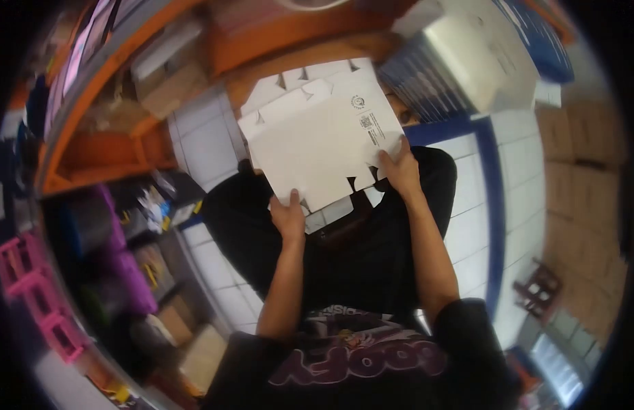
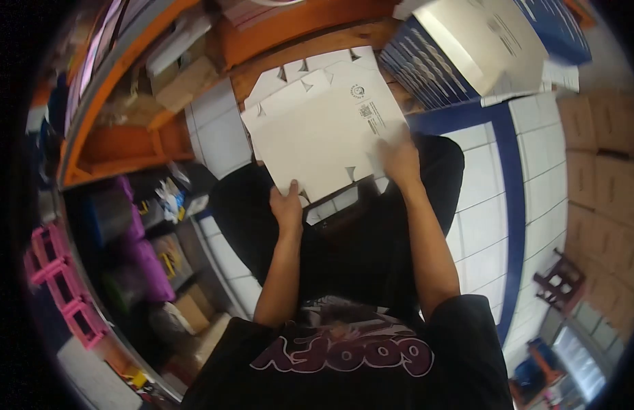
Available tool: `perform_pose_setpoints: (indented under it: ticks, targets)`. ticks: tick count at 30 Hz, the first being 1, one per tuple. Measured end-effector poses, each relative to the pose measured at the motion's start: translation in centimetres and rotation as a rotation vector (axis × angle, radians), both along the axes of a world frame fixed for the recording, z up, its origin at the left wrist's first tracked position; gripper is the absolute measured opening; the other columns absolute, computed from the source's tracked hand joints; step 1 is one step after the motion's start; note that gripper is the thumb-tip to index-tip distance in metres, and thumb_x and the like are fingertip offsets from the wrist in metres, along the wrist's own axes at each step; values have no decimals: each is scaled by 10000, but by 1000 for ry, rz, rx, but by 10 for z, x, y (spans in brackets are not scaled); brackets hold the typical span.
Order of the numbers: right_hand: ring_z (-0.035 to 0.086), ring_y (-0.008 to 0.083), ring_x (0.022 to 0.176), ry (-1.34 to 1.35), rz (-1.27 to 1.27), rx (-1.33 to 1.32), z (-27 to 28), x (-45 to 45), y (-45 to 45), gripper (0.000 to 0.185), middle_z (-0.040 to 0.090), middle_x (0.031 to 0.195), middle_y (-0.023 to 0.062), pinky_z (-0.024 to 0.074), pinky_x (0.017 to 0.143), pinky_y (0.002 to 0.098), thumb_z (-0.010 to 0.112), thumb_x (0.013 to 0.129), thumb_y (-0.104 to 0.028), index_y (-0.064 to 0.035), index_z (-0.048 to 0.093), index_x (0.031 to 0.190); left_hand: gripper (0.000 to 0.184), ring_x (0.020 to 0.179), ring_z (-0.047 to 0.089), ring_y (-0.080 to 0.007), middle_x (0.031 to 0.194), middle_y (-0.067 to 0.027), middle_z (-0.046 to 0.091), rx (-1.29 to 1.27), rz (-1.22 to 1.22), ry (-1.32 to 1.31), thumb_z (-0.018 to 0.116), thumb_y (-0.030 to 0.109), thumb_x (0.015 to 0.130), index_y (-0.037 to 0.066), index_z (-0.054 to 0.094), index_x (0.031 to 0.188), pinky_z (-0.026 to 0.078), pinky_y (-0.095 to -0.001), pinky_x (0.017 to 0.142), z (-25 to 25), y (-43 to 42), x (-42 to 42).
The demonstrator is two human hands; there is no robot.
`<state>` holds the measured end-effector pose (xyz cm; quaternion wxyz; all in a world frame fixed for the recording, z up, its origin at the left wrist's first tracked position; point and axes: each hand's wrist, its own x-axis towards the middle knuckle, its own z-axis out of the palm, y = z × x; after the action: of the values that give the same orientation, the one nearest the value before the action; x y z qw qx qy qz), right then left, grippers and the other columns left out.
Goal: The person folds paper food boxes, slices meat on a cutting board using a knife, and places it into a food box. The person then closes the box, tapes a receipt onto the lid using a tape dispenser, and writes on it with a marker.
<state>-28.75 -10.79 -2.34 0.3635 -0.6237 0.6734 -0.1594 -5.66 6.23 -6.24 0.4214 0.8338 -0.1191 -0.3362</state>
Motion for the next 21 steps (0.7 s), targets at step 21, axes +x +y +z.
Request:
perform_pose_setpoints:
  ticks: [21]
  targets:
    - [352,358,1490,406,1273,-208,33,103,6,786,352,1620,172,339,1188,540,730,858,-513,-254,431,1536,333,875,676,-342,970,-198,679,-63,-136,-569,663,172,946,16,692,1240,528,-443,787,51,-9,39]
